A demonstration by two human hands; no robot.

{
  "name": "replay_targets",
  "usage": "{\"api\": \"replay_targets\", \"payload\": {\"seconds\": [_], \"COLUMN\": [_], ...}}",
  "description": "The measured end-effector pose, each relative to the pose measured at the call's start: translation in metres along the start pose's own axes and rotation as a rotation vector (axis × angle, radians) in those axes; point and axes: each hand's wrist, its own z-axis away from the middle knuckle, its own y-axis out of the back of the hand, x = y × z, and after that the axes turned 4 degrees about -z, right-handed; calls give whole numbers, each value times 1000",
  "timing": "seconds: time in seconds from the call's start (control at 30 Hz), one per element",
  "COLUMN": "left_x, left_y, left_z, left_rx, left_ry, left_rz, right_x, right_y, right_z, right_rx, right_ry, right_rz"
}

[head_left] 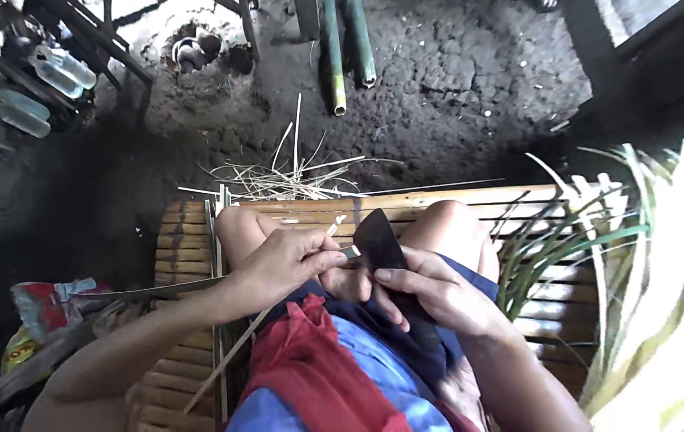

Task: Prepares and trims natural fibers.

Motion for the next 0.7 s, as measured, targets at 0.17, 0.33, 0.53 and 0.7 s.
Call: {"api": "replay_targets", "payload": {"seconds": [0.17, 0.33, 0.53, 0.7], "left_x": [3, 5, 6, 6], "left_y": [1, 1, 0, -1], "left_z": [-1, -2, -3, -3], "left_rx": [-27, -15, -8, 8], "left_ry": [-1, -15, -6, -18], "left_rz": [15, 15, 51, 62], "right_x": [-6, -12, -11, -15], "right_y": [-1, -2, -1, -2], "right_z": [3, 1, -1, -2], "right_rx": [-10, -5, -13, -20], "right_ry": [32, 10, 13, -5], "right_rz": [71, 99, 92, 93]}}
